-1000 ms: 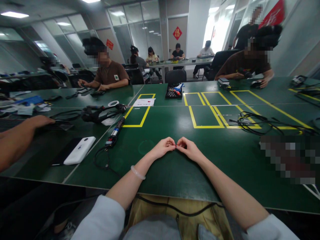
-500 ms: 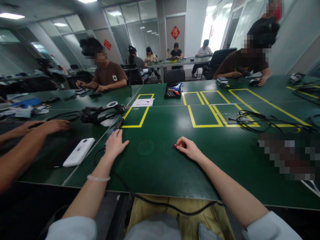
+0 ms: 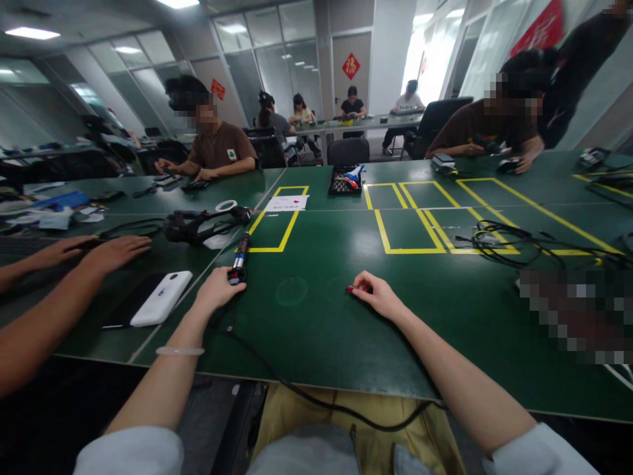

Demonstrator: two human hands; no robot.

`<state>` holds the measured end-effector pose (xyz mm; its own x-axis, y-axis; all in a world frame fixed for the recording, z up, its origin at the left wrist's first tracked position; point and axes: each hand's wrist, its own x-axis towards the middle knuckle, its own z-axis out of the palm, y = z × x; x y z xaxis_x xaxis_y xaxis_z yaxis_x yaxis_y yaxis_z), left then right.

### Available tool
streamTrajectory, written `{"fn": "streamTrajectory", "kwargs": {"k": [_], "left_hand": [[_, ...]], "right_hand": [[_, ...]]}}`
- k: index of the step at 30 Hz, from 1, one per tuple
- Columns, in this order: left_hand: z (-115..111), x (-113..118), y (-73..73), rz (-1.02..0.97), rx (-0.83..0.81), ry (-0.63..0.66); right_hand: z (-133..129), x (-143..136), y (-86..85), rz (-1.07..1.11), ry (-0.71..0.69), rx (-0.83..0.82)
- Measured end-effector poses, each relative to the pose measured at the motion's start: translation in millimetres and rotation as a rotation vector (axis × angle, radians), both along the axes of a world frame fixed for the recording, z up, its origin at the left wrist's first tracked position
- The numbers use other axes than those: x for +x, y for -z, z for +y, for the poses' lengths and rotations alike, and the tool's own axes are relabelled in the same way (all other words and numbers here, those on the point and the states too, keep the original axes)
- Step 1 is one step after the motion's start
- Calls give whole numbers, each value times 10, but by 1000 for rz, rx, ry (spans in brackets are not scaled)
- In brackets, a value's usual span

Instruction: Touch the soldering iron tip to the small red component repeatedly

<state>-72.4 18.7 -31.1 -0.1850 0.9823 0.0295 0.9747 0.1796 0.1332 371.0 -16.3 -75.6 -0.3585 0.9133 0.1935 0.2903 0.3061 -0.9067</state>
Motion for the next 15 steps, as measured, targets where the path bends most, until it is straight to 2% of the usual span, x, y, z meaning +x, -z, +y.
{"fn": "streamTrajectory", "kwargs": {"k": [6, 12, 15], "left_hand": [[-134, 814, 15, -18, 47, 96], [-328, 1857, 93, -65, 145, 324], [-419, 2300, 146, -108, 188, 433]], "right_hand": [[7, -9, 8, 1, -2, 9], [14, -12, 16, -12, 29, 57], [24, -7, 34, -8, 62, 93]]}}
